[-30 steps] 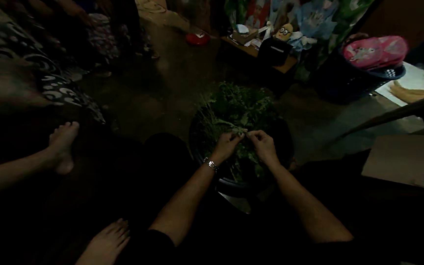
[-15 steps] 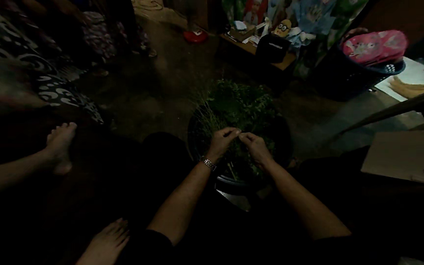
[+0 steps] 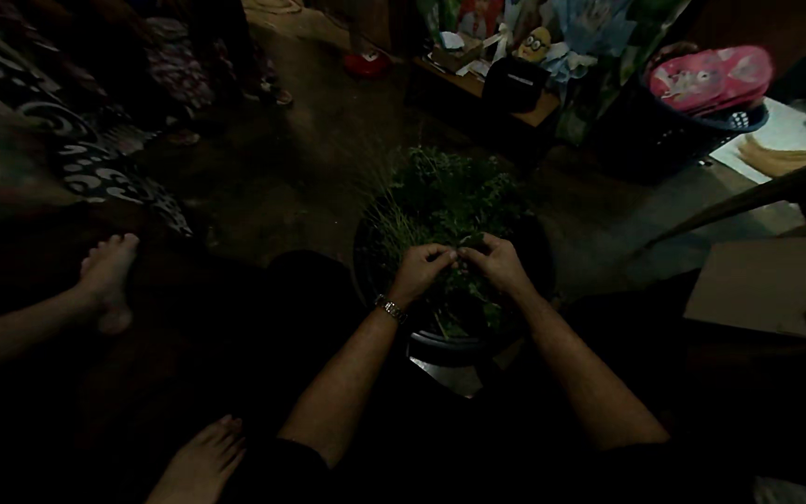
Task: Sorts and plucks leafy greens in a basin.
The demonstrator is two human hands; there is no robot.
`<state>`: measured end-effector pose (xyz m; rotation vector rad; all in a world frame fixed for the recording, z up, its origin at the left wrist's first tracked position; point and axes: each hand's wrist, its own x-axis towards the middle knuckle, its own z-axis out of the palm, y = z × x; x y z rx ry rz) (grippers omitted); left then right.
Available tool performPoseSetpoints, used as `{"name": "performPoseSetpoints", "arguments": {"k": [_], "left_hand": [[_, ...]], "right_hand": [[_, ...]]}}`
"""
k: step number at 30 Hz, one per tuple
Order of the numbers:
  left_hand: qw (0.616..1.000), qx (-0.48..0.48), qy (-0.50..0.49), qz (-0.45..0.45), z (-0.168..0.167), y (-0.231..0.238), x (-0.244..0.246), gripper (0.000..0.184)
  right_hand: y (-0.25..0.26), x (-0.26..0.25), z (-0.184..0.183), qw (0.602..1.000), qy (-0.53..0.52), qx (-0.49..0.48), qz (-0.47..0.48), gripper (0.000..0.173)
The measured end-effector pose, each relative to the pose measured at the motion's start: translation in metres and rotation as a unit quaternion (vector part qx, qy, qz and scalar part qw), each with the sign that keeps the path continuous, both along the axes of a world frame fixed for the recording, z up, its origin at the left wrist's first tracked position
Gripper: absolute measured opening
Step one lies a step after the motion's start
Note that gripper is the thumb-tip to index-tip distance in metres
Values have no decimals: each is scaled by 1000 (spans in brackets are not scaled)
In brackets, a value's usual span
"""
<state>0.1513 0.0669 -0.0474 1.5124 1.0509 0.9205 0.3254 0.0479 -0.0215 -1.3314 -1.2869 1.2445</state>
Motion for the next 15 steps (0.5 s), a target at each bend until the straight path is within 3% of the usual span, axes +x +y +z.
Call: {"name": "performPoseSetpoints", "arguments": {"k": [6, 12, 15], "left_hand": [[999, -2, 36, -36, 3, -2, -1, 11], [997, -13, 55, -45, 9, -3, -1, 13], [996, -11, 82, -32, 13, -2, -7, 14]], "right_hand": [[0, 8, 10, 993, -107, -8, 40, 8], [2, 11, 21, 989, -123, -78, 29, 11], [7, 34, 22, 991, -132, -34, -8, 12]]}}
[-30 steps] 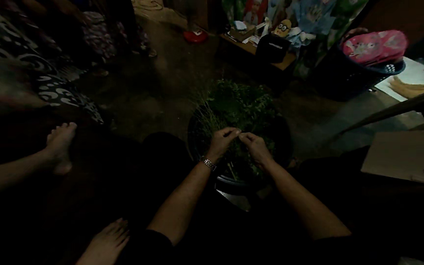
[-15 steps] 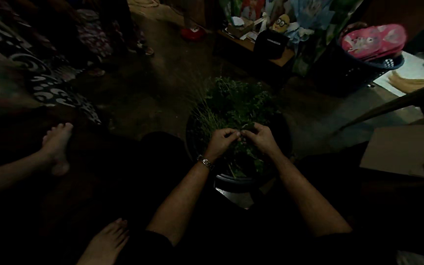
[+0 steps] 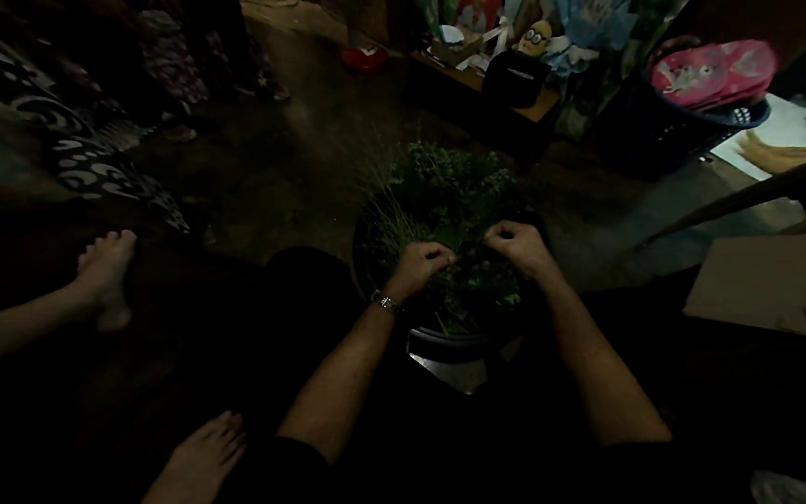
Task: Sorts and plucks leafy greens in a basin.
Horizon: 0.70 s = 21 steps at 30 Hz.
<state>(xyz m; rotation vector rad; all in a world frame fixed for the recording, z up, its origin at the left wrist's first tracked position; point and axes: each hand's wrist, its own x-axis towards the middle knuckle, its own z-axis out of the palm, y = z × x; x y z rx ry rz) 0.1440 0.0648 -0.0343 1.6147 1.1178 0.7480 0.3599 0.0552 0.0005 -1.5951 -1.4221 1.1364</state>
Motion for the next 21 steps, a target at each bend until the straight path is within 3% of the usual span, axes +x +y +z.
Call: {"name": "performPoseSetpoints", "arguments": {"k": [3, 6, 8, 13, 17, 21], "left_hand": [[1000, 8, 15, -8, -1, 0, -5, 14], [998, 3, 46, -39, -2, -1, -3, 17], [996, -6, 71, -51, -1, -2, -1, 17], [989, -11, 110, -96, -2, 0, 1, 17], [987, -16, 111, -119, 0, -2, 2, 15], [985, -14, 103, -137, -2, -2, 0, 12]], "right_hand": [[-1, 20, 1, 983, -109, 148, -18, 19], [-1, 22, -11, 918, -242, 308, 67, 42], [-3, 13, -16, 891, -275, 335, 134, 44], [-5, -5, -22, 878, -303, 253, 273, 37], [-4, -4, -20, 893, -262, 200, 305, 20], [-3, -4, -19, 918, -206, 147, 306, 15]]}}
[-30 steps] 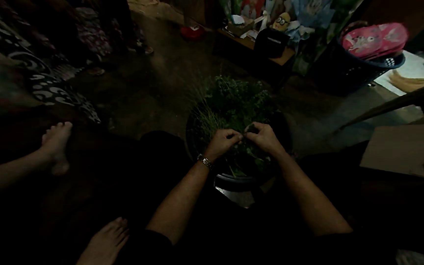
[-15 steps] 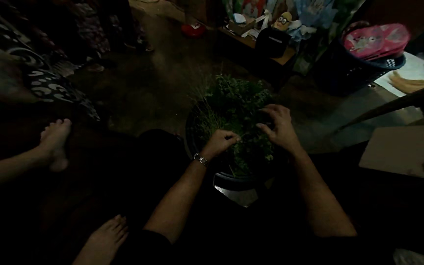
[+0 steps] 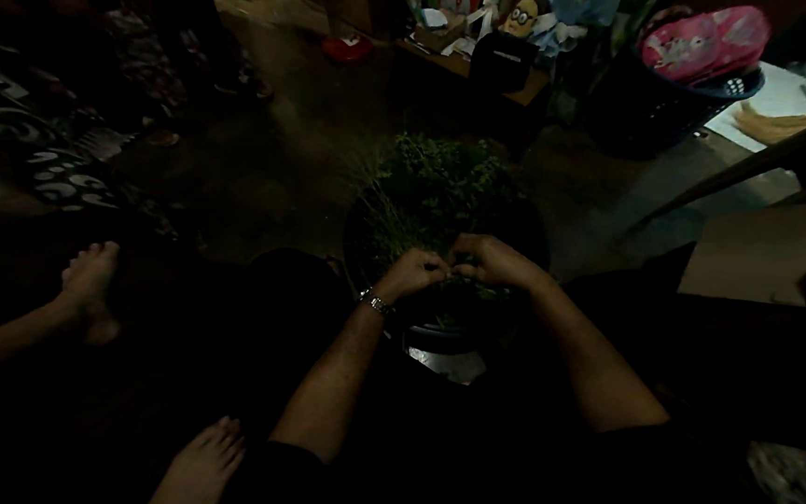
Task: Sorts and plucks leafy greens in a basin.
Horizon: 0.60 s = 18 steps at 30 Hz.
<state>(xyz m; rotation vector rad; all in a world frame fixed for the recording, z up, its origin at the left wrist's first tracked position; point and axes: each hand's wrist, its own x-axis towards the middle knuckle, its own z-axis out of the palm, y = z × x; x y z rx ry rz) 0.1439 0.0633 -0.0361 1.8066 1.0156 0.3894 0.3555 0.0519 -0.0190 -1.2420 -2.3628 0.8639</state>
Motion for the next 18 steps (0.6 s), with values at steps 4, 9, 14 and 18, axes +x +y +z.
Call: {"name": "performPoseSetpoints", "arguments": {"k": [4, 9, 14, 18], "left_hand": [[1000, -1, -5, -12, 0, 0, -2, 12], [999, 14, -41, -20, -4, 2, -4, 11], [997, 40, -55, -23, -6, 4, -6, 13], [997, 51, -64, -18, -4, 3, -5, 12]], "right_hand": [[3, 1, -4, 998, 56, -26, -3, 35], [-1, 2, 4, 985, 102, -136, -30, 27], [0, 5, 0, 986, 122, -115, -18, 16], [0, 4, -2, 988, 116, -96, -23, 10]]}}
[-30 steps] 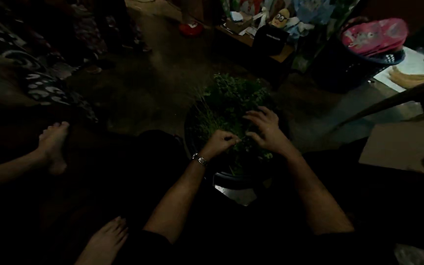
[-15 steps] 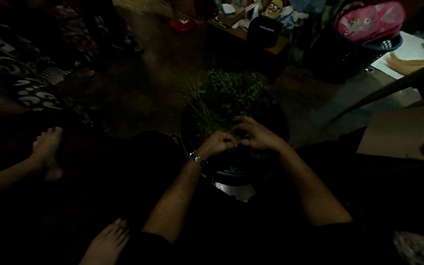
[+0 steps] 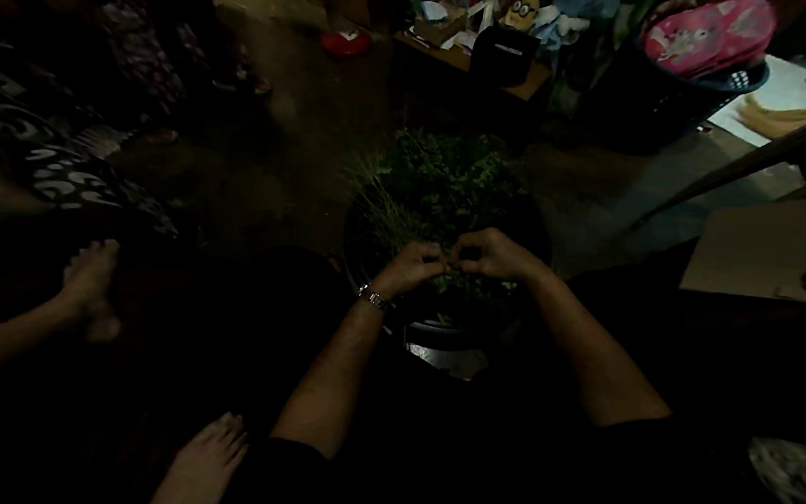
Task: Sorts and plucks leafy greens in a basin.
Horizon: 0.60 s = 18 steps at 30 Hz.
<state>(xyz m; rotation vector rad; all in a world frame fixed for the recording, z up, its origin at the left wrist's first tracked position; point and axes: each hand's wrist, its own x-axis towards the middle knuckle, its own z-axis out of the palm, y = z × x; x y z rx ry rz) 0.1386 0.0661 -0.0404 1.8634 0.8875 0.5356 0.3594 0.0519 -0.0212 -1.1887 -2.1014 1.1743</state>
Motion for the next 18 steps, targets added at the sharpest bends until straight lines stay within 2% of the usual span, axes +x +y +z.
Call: {"name": "performPoseSetpoints", "arguments": {"k": [3, 8, 11, 14, 18], "left_hand": [[1000, 25, -8, 14, 1, 0, -2, 15], [997, 27, -18, 73, 6, -1, -5, 18], [993, 22, -16, 111, 5, 0, -5, 18], [990, 29, -10, 138, 6, 0, -4, 18], [988, 14, -4, 156, 8, -1, -2, 21]], "right_hand": [[1, 3, 6, 999, -15, 14, -41, 10], [10, 30, 15, 982, 0, 108, -158, 17], [9, 30, 11, 977, -39, 166, -126, 34], [-2, 8, 5, 986, -65, 141, -64, 41], [-8, -15, -7, 984, -42, 158, -67, 19]]}}
